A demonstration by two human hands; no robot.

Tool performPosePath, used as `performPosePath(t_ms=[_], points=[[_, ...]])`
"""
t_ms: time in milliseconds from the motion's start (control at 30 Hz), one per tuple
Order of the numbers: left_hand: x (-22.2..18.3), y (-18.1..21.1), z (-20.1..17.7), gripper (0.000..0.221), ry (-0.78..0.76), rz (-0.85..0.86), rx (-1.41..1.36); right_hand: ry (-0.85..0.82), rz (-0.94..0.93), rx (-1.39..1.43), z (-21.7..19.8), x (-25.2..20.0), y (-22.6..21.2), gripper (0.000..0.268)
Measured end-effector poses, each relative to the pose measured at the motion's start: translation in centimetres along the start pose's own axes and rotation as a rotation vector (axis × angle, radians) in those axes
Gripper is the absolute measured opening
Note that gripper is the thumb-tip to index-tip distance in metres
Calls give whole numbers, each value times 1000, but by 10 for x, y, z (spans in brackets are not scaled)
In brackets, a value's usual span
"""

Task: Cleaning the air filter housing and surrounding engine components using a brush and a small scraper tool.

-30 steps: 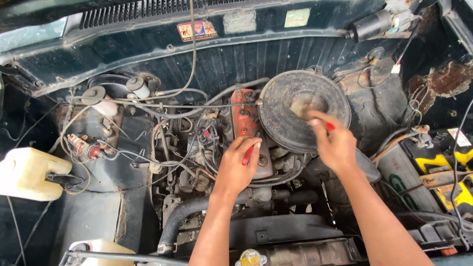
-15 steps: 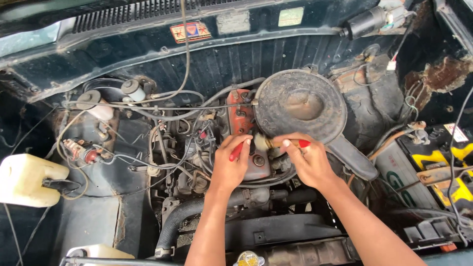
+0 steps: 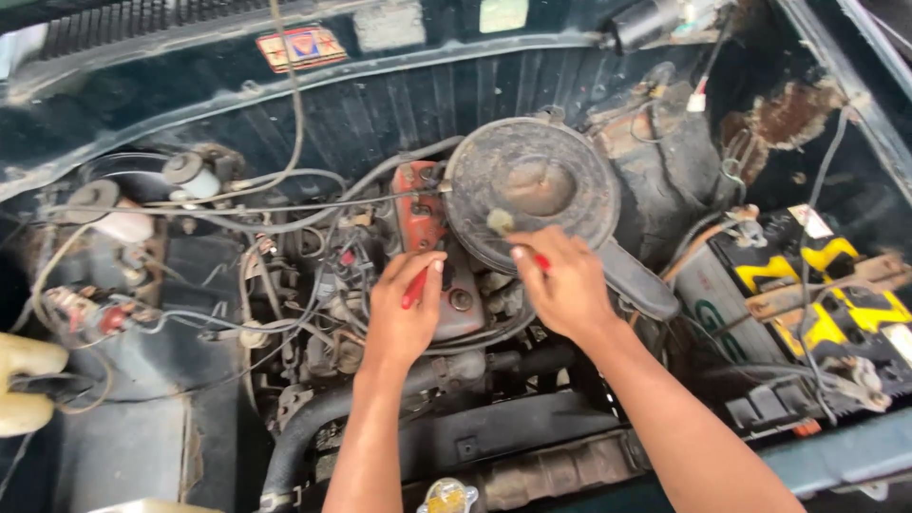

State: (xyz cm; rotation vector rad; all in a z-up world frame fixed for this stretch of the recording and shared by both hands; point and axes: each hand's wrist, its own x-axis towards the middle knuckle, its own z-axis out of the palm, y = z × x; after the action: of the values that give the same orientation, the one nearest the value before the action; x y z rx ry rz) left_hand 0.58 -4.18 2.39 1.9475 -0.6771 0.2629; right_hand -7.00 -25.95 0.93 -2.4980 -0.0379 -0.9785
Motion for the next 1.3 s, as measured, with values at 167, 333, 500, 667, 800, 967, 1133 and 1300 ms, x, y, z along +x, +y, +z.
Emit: performPosePath(t_ms=[167,333,500,667,800,967,1133,1300], points=[[-1,-4,1,20,7,28,9,-7,-41,301,-4,-1,-24,24],[-1,1,0,25,-41,-2,1,41,-21,158,0,-1,-11,22],[-2,5,0,23,-49,-34,7,-30,7,397,-10,8,-40,33],[-2,5,-2,25,-77,-39,16,-6,-13,360,-1,0,-19,24],[-2,2,0,24,-99,-19,71,24,-18,227,-1,0,-17,23],[-2,3,0,23,-65,2,52,21,-33,181,-3,1,-17,19],[-1,8,-3,22,-7,24,20,-38,-37,447,-4,1,-31,39],[-2,6,-3,24,-52,-1,-4,-47,-123,341,-3,2,-28,35]])
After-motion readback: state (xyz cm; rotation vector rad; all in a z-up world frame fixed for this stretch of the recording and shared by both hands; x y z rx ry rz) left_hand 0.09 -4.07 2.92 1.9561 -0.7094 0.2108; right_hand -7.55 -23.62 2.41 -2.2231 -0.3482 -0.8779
